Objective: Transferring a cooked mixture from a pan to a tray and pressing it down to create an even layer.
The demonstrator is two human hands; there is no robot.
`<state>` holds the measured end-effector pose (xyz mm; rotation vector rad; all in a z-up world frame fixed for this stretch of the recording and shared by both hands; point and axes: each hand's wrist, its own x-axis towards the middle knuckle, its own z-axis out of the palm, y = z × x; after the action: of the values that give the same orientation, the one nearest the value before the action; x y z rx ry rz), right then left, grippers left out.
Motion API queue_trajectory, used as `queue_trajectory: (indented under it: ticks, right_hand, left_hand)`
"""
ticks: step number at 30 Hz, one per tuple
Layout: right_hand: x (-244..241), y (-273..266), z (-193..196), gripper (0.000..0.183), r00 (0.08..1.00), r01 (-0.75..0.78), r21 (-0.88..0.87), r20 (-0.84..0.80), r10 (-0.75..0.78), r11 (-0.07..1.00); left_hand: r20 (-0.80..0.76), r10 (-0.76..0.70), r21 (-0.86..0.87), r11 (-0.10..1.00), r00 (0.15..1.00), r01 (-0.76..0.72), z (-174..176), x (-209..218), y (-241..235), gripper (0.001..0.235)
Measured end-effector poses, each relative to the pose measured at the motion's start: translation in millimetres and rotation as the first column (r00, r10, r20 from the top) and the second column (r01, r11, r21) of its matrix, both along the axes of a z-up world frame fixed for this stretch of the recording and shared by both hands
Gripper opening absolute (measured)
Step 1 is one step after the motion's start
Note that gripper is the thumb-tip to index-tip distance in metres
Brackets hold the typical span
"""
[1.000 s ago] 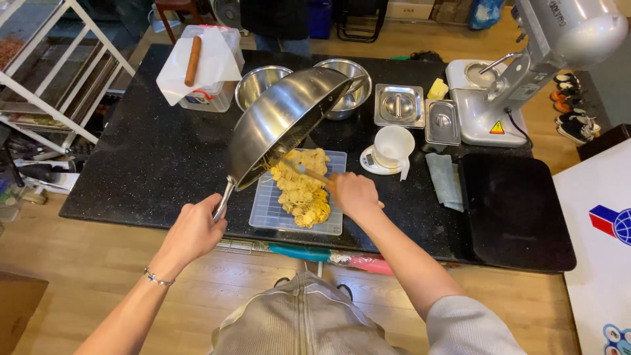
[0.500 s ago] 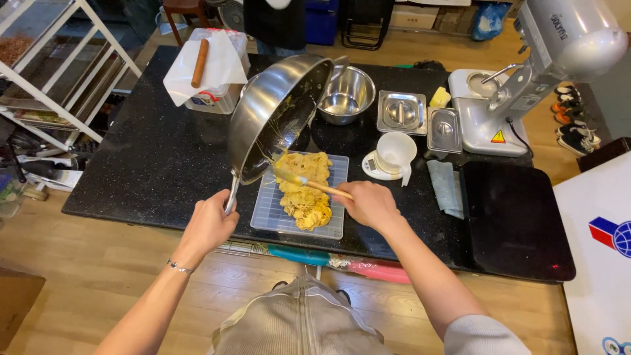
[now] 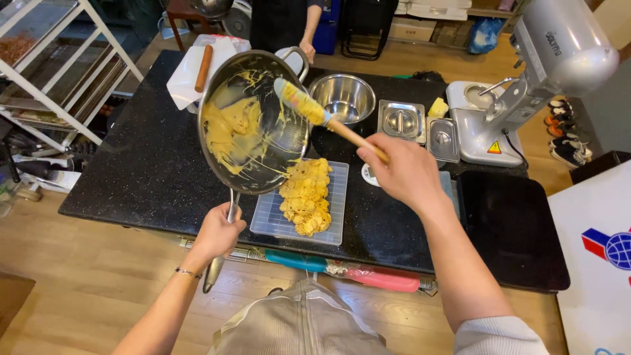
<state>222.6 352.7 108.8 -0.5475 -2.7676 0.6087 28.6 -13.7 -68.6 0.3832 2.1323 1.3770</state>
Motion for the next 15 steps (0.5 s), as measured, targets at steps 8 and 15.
queue_trajectory:
  ticks: [8, 15]
  right_hand:
    - [-36, -5, -15, 0.033, 0.996, -0.087, 0.02, -0.009, 0.087, 0.996]
    - [-74, 3, -99, 0.049, 0.973, -0.106, 0.008, 0.206, 0.102, 0.994]
  left_hand:
    - [0.175, 0.067, 0.193, 0.976, 0.982, -0.101, -17, 25, 3, 0.019]
    - [0.253, 0.004, 0.283, 0.956, 0.967, -0.078, -43, 54, 3, 0.019]
